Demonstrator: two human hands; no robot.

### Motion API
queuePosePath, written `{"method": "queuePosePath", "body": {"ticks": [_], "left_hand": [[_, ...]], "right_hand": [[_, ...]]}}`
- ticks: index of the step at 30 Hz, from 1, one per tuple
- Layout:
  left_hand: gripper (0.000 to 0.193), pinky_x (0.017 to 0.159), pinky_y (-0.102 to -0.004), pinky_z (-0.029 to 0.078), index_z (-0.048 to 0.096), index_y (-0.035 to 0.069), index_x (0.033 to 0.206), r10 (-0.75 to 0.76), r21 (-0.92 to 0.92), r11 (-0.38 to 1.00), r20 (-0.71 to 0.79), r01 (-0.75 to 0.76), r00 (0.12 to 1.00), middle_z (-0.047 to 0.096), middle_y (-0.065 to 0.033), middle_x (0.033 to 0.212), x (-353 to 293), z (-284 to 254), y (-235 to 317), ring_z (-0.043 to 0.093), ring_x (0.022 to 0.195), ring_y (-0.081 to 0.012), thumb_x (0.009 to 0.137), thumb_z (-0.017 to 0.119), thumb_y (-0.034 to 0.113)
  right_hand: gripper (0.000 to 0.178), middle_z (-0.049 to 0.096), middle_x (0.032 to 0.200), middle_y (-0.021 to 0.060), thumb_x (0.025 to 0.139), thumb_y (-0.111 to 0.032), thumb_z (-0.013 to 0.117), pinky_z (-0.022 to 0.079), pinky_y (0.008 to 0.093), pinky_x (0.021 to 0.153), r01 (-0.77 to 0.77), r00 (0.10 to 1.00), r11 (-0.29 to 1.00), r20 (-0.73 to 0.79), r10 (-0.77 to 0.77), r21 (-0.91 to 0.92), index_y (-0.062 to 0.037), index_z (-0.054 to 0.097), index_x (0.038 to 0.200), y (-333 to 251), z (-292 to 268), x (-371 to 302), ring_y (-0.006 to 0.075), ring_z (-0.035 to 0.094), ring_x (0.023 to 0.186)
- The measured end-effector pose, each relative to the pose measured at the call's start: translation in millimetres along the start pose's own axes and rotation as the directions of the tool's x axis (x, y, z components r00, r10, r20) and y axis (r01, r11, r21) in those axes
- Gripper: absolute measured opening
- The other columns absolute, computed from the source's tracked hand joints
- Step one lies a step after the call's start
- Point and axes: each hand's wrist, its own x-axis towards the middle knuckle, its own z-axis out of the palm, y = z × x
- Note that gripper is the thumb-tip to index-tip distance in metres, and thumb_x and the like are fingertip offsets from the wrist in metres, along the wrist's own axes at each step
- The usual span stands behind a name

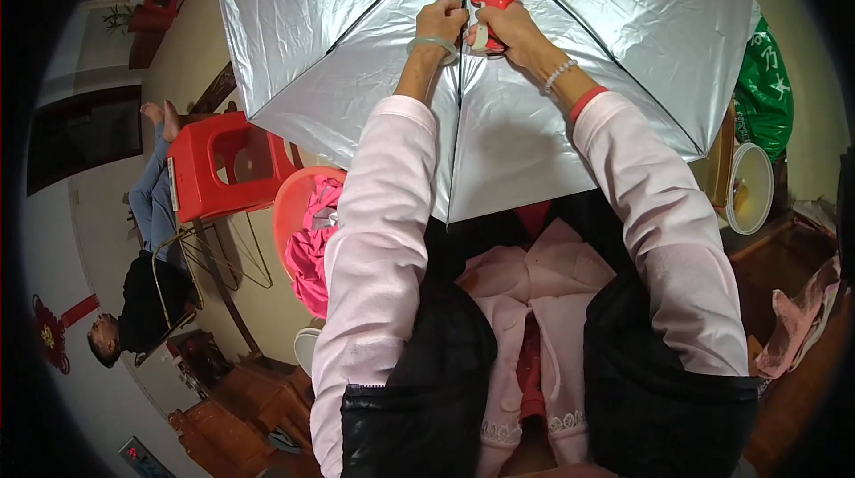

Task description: Assembling umbrella frames with pink fabric covers and sorting materials from a bucket.

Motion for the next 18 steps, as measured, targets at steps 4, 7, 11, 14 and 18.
{"method": "queuePosePath", "body": {"ticks": [4, 7, 11, 14, 18], "left_hand": [[0.027, 0.065, -0.0304, 0.048, 0.064, 0.001, 0.089, 0.041, -0.016, 0.999, -0.074, -0.042, 0.996, 0.064, -0.015, 0.073, 0, 7, 2, 0.063, 0.067, -0.0238, 0.07, 0.057, 0.019], [0.027, 0.065, -0.0304, 0.049, 0.064, 0.001, 0.09, 0.044, 0.002, 0.999, -0.083, -0.044, 0.996, 0.064, -0.0152, 0.073, -5, 10, 10, 0.063, 0.067, -0.0238, 0.071, 0.056, 0.018], [0.026, 0.065, -0.0307, 0.049, 0.064, 0.001, 0.09, 0.024, 0.03, 0.999, -0.103, -0.021, 0.994, 0.064, -0.0157, 0.074, -9, 10, 17, 0.063, 0.068, -0.0239, 0.071, 0.055, 0.017], [0.026, 0.066, -0.0309, 0.048, 0.064, 0.001, 0.089, -0.011, -0.024, 1.0, -0.098, 0.009, 0.995, 0.064, -0.0161, 0.075, -10, 9, 19, 0.063, 0.068, -0.0242, 0.071, 0.054, 0.017], [0.027, 0.066, -0.031, 0.048, 0.064, 0.0, 0.089, 0.034, 0.014, 0.999, -0.115, -0.032, 0.993, 0.064, -0.0165, 0.075, -8, 9, 16, 0.063, 0.068, -0.0245, 0.071, 0.055, 0.017]], "right_hand": [[0.013, 0.055, 0.068, 0.0124, 0.074, 0.0, 0.049, 0.05, 0.0337, 0.047, -0.055, 0.998, 0.998, -0.015, 0.055, -0.035, 0.0042, 0.048, 0.086, -2, -1, 0, 0.0226, 0.058, 0.054], [0.012, 0.055, 0.069, 0.0135, 0.074, 0.0, 0.048, 0.05, 0.0342, 0.048, -0.08, 0.996, 0.992, 0.051, 0.075, 0.1, 0.0053, 0.047, 0.086, 1, -5, 0, 0.0235, 0.058, 0.054], [0.018, 0.055, 0.072, 0.0153, 0.076, -0.002, 0.048, 0.052, 0.0362, 0.052, -0.066, 0.996, 0.98, -0.047, 0.076, 0.187, 0.0038, 0.043, 0.092, 4, -6, -1, 0.0244, 0.059, 0.058], [0.019, 0.055, 0.072, 0.0159, 0.076, -0.003, 0.048, 0.052, 0.0377, 0.052, -0.096, 0.995, 0.984, -0.015, 0.099, 0.152, 0.0039, 0.043, 0.094, 4, -6, 2, 0.0256, 0.059, 0.058], [0.023, 0.056, 0.076, 0.0178, 0.076, -0.003, 0.048, 0.053, 0.0404, 0.055, -0.122, 0.992, 0.983, 0.032, 0.119, 0.134, 0.0046, 0.043, 0.097, 5, -10, 2, 0.0276, 0.06, 0.062]]}}
